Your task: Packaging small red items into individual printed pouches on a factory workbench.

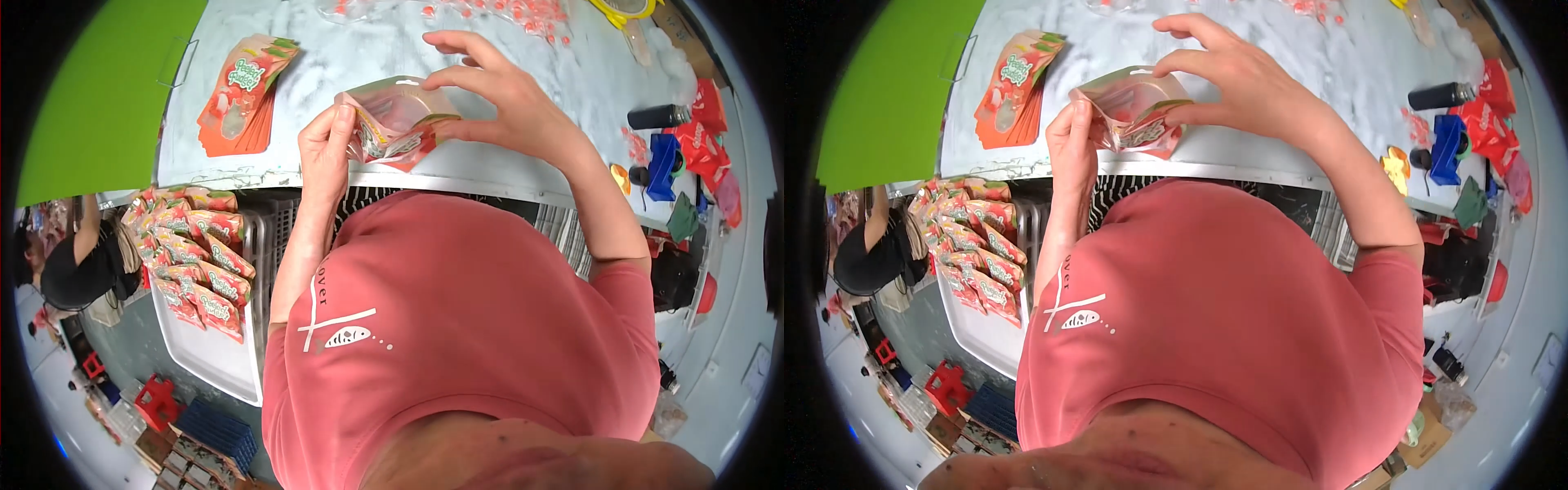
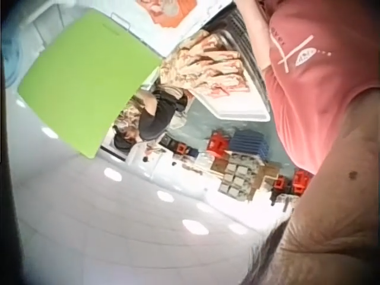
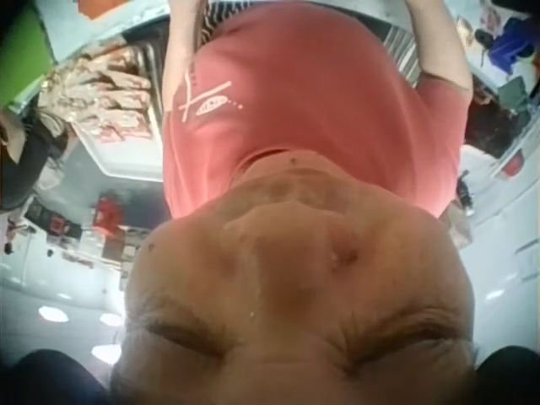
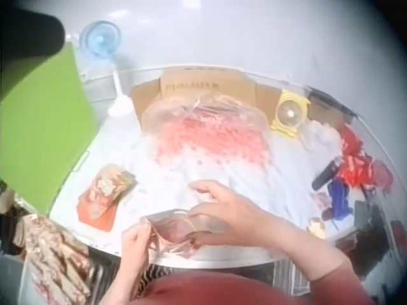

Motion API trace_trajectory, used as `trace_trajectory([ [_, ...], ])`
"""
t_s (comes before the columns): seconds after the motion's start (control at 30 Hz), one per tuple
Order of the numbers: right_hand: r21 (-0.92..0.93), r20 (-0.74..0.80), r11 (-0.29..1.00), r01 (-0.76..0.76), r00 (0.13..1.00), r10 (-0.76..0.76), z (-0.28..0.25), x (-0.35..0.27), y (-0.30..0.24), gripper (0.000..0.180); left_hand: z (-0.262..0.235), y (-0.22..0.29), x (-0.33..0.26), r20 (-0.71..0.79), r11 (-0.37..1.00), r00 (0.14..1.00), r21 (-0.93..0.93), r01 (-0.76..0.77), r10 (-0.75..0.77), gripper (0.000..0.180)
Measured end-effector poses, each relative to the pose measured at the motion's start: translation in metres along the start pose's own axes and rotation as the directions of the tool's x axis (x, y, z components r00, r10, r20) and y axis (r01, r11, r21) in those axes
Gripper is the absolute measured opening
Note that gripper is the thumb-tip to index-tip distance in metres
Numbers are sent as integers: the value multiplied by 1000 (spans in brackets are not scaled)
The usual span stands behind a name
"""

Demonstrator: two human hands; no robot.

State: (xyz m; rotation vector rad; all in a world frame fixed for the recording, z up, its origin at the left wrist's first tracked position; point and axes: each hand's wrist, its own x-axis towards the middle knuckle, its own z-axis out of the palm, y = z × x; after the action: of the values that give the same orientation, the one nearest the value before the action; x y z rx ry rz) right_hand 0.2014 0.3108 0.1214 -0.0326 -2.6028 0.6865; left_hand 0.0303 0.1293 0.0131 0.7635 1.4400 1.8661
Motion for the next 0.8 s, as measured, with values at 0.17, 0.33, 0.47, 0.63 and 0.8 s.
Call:
trace_trajectory([
  [0.17,257,150,950,-180,978,144,29,-26,16,30,7,-1,-6,61,1000,998,-2,17,-17,40],
  [0.33,470,1,851,-237,964,268,43,-34,16,27,35,29,-6,37,994,995,-60,90,-88,26],
  [0.47,390,-86,901,-192,966,243,40,-29,11,27,24,7,-1,52,1000,999,22,11,-12,20],
  [0.63,491,-19,794,-359,907,421,25,-32,12,27,26,4,2,-8,988,999,-145,46,-47,19],
  [0.8,651,78,653,-387,890,449,28,-33,30,27,42,10,6,-39,956,994,-281,85,-100,19],
])
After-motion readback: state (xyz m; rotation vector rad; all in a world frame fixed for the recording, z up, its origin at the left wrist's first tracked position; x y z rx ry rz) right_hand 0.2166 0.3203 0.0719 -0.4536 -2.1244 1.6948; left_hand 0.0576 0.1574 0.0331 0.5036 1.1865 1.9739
